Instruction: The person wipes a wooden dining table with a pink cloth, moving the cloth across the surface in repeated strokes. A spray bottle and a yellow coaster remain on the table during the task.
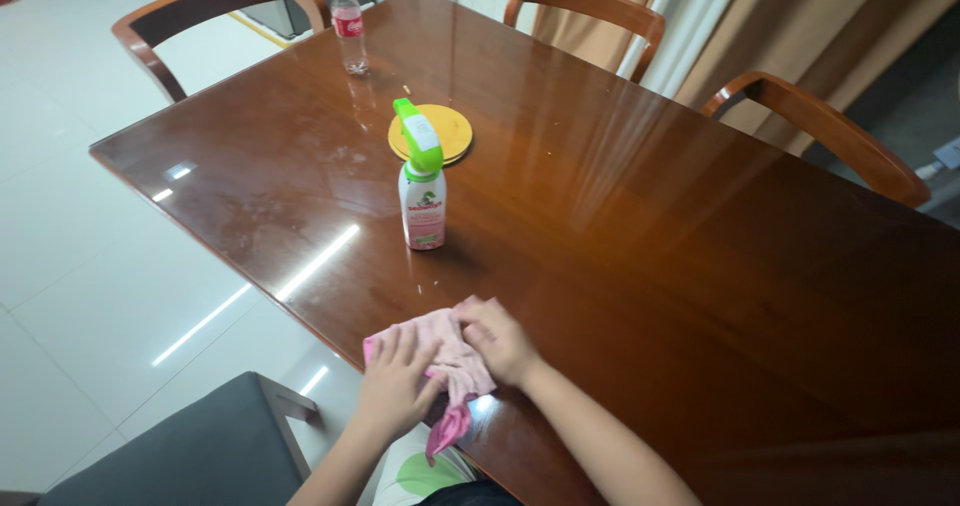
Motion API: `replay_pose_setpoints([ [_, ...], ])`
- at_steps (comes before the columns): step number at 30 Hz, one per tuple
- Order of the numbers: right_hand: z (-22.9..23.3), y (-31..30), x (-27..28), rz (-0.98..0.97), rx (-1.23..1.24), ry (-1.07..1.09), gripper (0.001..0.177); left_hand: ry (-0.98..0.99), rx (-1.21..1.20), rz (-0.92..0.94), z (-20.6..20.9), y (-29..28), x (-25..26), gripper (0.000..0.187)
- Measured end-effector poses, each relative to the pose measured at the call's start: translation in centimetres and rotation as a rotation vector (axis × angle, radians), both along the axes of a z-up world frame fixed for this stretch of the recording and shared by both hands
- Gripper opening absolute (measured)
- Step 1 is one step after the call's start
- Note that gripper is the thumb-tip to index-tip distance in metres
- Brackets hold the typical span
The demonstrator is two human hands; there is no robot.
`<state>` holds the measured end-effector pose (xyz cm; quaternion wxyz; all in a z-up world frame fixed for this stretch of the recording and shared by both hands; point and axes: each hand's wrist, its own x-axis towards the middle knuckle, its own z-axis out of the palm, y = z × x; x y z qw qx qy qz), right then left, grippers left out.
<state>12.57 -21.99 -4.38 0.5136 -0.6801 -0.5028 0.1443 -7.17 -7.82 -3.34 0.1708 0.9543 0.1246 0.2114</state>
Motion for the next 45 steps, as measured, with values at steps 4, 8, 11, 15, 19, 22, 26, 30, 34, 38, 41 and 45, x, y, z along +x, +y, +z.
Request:
replay_pose_setpoints([
  [4, -0.5, -1.4, 4.4, -0.276, 0.043, -0.126, 0.025, 0.202, -0.157, -0.155, 1.5, -1.8, 1.0, 0.049],
  [8, -1.5, -2.2, 5.6, -0.351, 0.066, -0.025, 0.025, 0.365, -0.214, 0.039, 2.3, -6.4, 3.4, 0.082],
  [11, -1.8, -2.4, 5.5, -0.349, 0.047, -0.004, 0.024, 0.247, -0.082, 0.068, 3.2, -7.4, 3.3, 0.112],
  [15, -1.8, -2.5, 5.2, -0.339, 0.014, -0.055, 0.022, 0.464, -0.168, 0.005, 5.2, -6.5, 3.1, 0.139],
  [19, -1.7, -2.3, 5.3, -0.328, 0.014, -0.133, 0.019, 0.494, -0.137, 0.030, 6.3, -4.9, 3.7, 0.140],
  [22, -1.5, -2.6, 5.0, -0.325, -0.013, -0.141, 0.017, 0.407, -0.087, 0.149, 5.6, -1.9, 4.7, 0.135],
  [26, -0.8, -2.6, 4.8, -0.332, -0.052, -0.148, 0.016, 0.394, -0.025, 0.379, 3.7, 6.2, 5.7, 0.134],
  [30, -0.4, -2.6, 4.7, -0.329, -0.074, -0.124, 0.017, 0.441, -0.011, 0.571, 1.9, 14.9, 5.2, 0.131],
  [34, -0.3, -2.6, 4.7, -0.309, -0.063, -0.165, 0.017, 0.441, -0.032, 0.757, 1.1, 22.9, 4.9, 0.128],
  [38, -0.3, -2.6, 4.5, -0.303, -0.066, -0.164, 0.016, 0.350, -0.048, 0.686, -0.6, 25.5, 4.9, 0.131],
  [41, -0.3, -2.6, 4.6, -0.298, -0.063, -0.182, 0.016, 0.367, 0.035, 0.588, -0.8, 24.3, 4.7, 0.129],
  [45, -0.4, -2.4, 4.8, -0.287, -0.053, -0.208, 0.016, 0.496, 0.089, 0.404, 0.4, 18.1, 4.7, 0.132],
])
